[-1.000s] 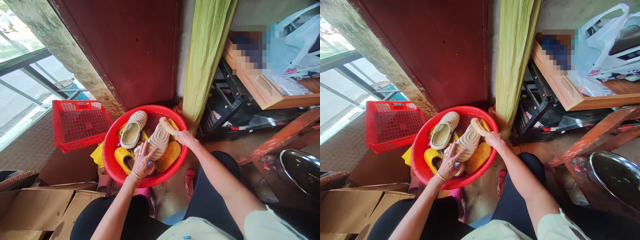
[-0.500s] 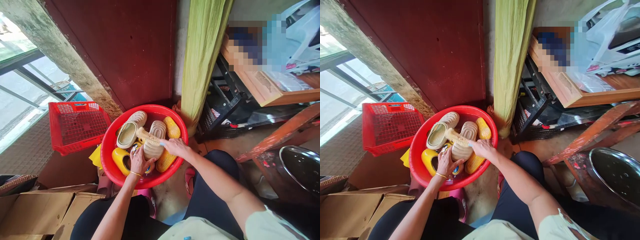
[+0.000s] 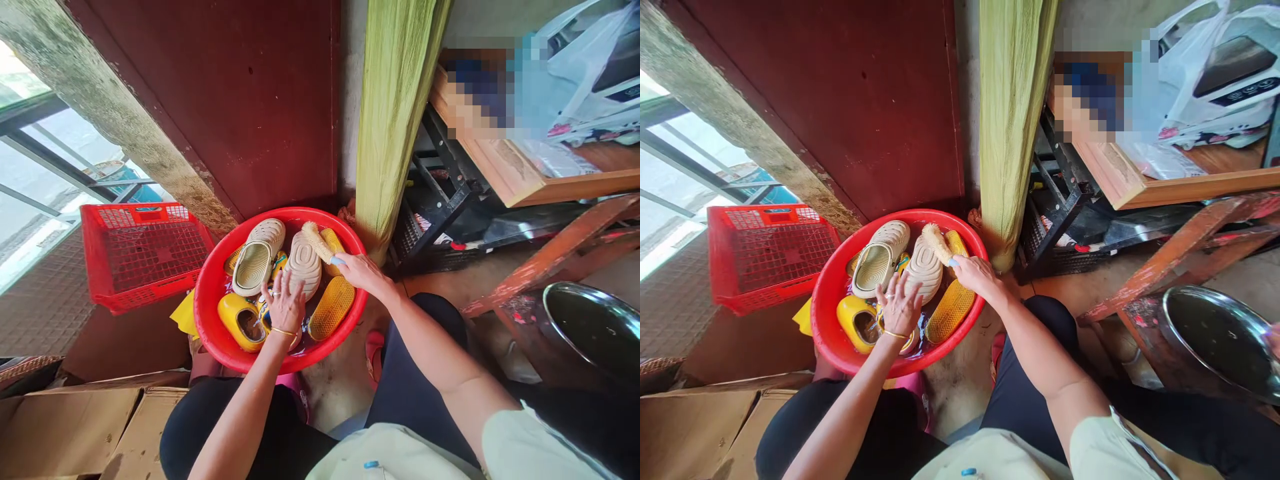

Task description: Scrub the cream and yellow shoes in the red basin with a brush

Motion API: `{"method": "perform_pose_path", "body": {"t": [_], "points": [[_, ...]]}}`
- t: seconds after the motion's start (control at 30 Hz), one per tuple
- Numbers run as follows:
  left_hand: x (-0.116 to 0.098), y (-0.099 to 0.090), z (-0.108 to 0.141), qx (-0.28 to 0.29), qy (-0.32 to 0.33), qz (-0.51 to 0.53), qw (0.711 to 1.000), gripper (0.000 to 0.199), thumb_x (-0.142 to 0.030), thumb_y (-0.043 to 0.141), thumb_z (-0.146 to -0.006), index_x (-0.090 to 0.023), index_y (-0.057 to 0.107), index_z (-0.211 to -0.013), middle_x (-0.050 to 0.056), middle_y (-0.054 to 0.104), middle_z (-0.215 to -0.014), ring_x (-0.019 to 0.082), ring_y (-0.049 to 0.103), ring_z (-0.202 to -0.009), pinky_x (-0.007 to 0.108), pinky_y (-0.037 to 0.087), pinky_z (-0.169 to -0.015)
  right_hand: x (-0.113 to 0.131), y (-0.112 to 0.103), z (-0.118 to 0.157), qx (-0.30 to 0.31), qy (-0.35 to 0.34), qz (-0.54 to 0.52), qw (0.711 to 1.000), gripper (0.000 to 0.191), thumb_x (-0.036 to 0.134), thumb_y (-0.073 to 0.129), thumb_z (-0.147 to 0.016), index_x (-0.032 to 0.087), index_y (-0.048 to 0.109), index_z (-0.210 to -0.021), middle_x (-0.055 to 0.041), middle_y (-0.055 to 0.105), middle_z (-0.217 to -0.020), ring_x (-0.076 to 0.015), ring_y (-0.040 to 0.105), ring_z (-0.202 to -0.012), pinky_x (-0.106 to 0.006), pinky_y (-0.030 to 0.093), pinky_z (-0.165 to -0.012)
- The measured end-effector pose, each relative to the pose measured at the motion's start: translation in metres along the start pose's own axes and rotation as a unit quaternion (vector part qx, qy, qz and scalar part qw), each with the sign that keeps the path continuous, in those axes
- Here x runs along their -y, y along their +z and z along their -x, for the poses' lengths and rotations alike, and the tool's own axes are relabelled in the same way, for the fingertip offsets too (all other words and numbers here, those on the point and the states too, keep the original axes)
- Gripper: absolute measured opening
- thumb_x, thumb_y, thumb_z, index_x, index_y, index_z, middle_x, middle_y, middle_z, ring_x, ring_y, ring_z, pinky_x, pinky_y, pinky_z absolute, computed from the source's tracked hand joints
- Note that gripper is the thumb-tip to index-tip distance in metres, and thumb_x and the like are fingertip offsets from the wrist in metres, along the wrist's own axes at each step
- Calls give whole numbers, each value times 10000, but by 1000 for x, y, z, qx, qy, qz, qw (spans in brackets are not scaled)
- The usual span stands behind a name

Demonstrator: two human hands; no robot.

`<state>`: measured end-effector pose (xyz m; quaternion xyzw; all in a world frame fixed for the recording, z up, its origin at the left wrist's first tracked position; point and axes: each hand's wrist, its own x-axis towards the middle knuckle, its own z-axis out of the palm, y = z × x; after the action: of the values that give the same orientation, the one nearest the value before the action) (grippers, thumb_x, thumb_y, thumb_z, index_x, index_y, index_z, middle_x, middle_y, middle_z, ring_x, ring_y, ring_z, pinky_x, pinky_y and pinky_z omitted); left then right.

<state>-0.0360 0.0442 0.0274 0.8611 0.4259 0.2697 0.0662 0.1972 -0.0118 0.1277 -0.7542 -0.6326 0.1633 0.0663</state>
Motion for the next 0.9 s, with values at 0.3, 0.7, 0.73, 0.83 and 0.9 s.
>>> {"method": "perform_pose_path", "body": {"t": [0.3, 0.7, 0.73, 0.83, 0.9], "points": [[-55, 13, 23, 251, 112, -87, 958, 428, -434, 681, -885, -125, 733, -1176, 211, 733, -1176, 382, 623, -1166, 558, 362, -1092, 0, 15, -4, 33, 30, 57, 997, 409, 253, 432, -1015, 220, 682, -1337, -153, 764, -1186, -291, 706, -1098, -353, 495, -887], [-50, 7, 7, 327, -42, -45, 943, 629, -482, 737, -740, -166, 589, -1263, 186, 718, -1124, 398, 638, -1117, 504, 400, -978, 25, 22, 1, 42, -33, 60, 997, 414, 333, 378, -1058, 278, 620, -1389, -101, 766, -1225, -259, 716, -1091, -337, 511, -886], [-46, 5, 5, 322, -60, -15, 945, 623, -500, 734, -739, -180, 581, -1252, 169, 716, -1109, 382, 647, -1097, 492, 415, -963, 23, 23, -1, 43, -25, 61, 997, 410, 319, 385, -1054, 271, 625, -1382, -106, 765, -1227, -260, 714, -1097, -336, 508, -889], [-30, -4, 1, 289, -110, 117, 944, 547, -469, 735, -740, -197, 569, -1184, 120, 699, -1049, 325, 662, -1032, 439, 461, -903, 15, 21, -7, 29, 1, 54, 998, 408, 294, 374, -1053, 245, 634, -1364, -120, 770, -1206, -261, 714, -1095, -335, 502, -883], [-21, -11, -1, 256, -159, 219, 928, 525, -438, 755, -715, -203, 563, -1144, 87, 683, -1007, 283, 665, -963, 400, 487, -841, 10, 18, -10, 13, 9, 47, 999, 410, 302, 367, -1055, 241, 627, -1367, -120, 773, -1191, -263, 716, -1082, -335, 499, -872]]}}
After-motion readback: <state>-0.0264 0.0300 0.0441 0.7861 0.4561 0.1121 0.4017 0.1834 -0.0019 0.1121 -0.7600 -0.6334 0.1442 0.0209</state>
